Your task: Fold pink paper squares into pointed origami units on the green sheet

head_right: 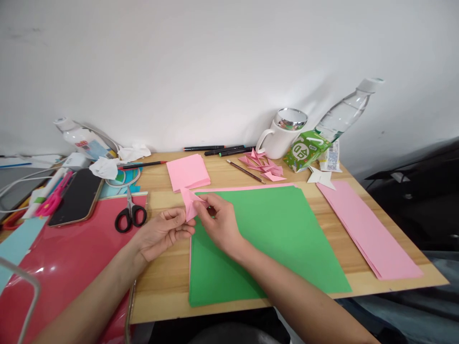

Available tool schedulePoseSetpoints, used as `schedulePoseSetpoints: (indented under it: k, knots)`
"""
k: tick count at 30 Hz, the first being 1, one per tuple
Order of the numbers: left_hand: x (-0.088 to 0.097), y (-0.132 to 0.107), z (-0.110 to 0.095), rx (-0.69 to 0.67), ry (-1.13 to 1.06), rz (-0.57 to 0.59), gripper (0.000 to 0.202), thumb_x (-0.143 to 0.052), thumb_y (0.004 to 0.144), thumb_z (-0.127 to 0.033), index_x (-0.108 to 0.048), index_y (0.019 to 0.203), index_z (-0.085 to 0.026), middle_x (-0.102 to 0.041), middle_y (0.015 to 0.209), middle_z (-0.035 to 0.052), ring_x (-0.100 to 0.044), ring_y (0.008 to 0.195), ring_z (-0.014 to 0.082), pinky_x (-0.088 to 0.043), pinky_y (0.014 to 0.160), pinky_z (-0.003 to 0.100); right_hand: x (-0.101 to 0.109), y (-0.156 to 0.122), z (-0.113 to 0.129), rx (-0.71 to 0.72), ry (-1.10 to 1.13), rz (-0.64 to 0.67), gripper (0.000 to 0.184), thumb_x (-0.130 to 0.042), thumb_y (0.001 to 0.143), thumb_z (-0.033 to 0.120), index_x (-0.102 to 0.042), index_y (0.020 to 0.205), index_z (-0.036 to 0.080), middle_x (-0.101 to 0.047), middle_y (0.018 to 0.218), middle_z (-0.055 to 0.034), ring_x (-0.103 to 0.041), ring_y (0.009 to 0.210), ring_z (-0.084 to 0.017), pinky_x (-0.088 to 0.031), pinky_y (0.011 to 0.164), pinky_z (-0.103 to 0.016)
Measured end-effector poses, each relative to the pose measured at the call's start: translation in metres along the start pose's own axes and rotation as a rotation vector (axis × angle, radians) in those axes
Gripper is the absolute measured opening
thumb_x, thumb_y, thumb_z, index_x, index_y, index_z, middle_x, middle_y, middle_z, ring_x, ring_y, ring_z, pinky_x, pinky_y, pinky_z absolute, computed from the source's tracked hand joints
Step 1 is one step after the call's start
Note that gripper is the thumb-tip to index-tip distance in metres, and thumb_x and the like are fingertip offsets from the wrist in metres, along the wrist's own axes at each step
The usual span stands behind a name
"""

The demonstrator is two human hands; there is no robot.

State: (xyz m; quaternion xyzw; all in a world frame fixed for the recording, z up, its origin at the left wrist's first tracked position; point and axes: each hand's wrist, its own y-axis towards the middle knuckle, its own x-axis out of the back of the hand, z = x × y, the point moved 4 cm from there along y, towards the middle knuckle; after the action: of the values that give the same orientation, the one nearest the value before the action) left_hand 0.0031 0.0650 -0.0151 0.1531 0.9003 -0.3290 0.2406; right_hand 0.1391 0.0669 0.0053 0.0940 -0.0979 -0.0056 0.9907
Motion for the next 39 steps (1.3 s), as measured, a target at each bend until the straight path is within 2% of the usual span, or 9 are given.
schedulePoseSetpoints:
  k: [7,12,16,20,23,28,32,35,39]
  knots:
    - [-0.005,-0.002,-0.002,-0.107,0.046,-0.056,0.034,-0.088,0.049,-0.030,-0.068,0.066,-0.008,-0.070,0.060,0.0081,-0.067,0.052,0.0157,-0.056,0.051,0.021,-0.001,-0.001,-0.002,-0.011,0.005,-0.002,0.023,-0.052,0.083,0.035,-0.061,0.075,0.016,-0.045,0.054,0.0031,-0.040,0.049,-0.010,-0.032,0.043,-0.021]
    - [-0.009,-0.006,-0.006,-0.201,0.129,-0.094,0.036,-0.087,0.050,-0.033,-0.066,0.066,-0.009,-0.068,0.056,0.0051,-0.065,0.047,0.0158,-0.055,0.047,0.022,-0.004,-0.002,-0.002,-0.015,0.028,-0.002,0.022,-0.052,0.083,0.034,-0.060,0.074,0.015,-0.045,0.054,0.0041,-0.039,0.046,-0.008,-0.030,0.040,-0.019]
    - [-0.009,-0.005,-0.005,-0.172,0.140,-0.009,0.034,-0.084,0.056,-0.036,-0.066,0.069,-0.010,-0.069,0.061,0.0051,-0.067,0.052,0.0167,-0.056,0.051,0.024,-0.003,-0.003,0.000,-0.007,0.057,-0.002,0.021,-0.054,0.083,0.033,-0.061,0.074,0.015,-0.050,0.057,0.0027,-0.043,0.048,-0.008,-0.033,0.041,-0.018]
    - [-0.009,-0.003,-0.006,-0.146,0.109,0.073,0.034,-0.080,0.063,-0.040,-0.068,0.078,-0.011,-0.070,0.067,0.0053,-0.070,0.060,0.0193,-0.059,0.058,0.027,-0.001,-0.004,0.001,0.013,0.119,-0.035,0.014,-0.058,0.080,0.030,-0.061,0.083,0.016,-0.058,0.067,0.0005,-0.051,0.054,-0.010,-0.041,0.047,-0.020]
    - [-0.007,-0.001,-0.008,-0.184,0.090,0.064,0.033,-0.081,0.063,-0.035,-0.068,0.083,-0.012,-0.069,0.066,0.0041,-0.068,0.057,0.0169,-0.058,0.055,0.024,-0.002,-0.005,0.002,0.043,0.105,-0.042,0.011,-0.059,0.080,0.028,-0.059,0.082,0.017,-0.059,0.070,-0.0002,-0.054,0.059,-0.011,-0.045,0.051,-0.021]
    - [-0.007,-0.002,-0.007,-0.231,0.121,0.075,0.031,-0.080,0.064,-0.036,-0.067,0.078,-0.012,-0.069,0.067,0.0038,-0.066,0.050,0.0151,-0.056,0.049,0.023,-0.004,-0.007,0.007,0.113,0.038,-0.013,0.008,-0.056,0.081,0.024,-0.057,0.078,0.017,-0.055,0.072,-0.0004,-0.051,0.059,-0.010,-0.041,0.049,-0.019]
    - [-0.009,-0.004,-0.006,-0.303,0.159,0.034,0.030,-0.079,0.066,-0.036,-0.066,0.078,-0.012,-0.068,0.065,0.0039,-0.066,0.052,0.0149,-0.057,0.052,0.024,-0.006,-0.007,0.006,0.125,0.016,-0.005,0.008,-0.056,0.082,0.024,-0.057,0.078,0.017,-0.054,0.068,0.0010,-0.047,0.056,-0.008,-0.039,0.048,-0.018]
    - [-0.010,-0.004,-0.007,-0.347,0.164,-0.001,0.030,-0.079,0.065,-0.036,-0.066,0.075,-0.011,-0.066,0.058,0.0027,-0.063,0.048,0.0132,-0.055,0.049,0.022,-0.007,-0.007,0.002,0.129,0.015,-0.006,0.007,-0.056,0.082,0.023,-0.056,0.078,0.017,-0.053,0.067,0.0016,-0.048,0.055,-0.008,-0.040,0.047,-0.018]
    - [-0.009,-0.002,-0.008,-0.320,0.147,0.015,0.029,-0.081,0.063,-0.034,-0.067,0.073,-0.010,-0.066,0.058,0.0034,-0.062,0.048,0.0120,-0.054,0.048,0.020,-0.008,-0.007,0.002,0.148,0.025,0.000,0.007,-0.055,0.084,0.023,-0.057,0.080,0.017,-0.054,0.070,0.0008,-0.051,0.056,-0.009,-0.043,0.048,-0.019]
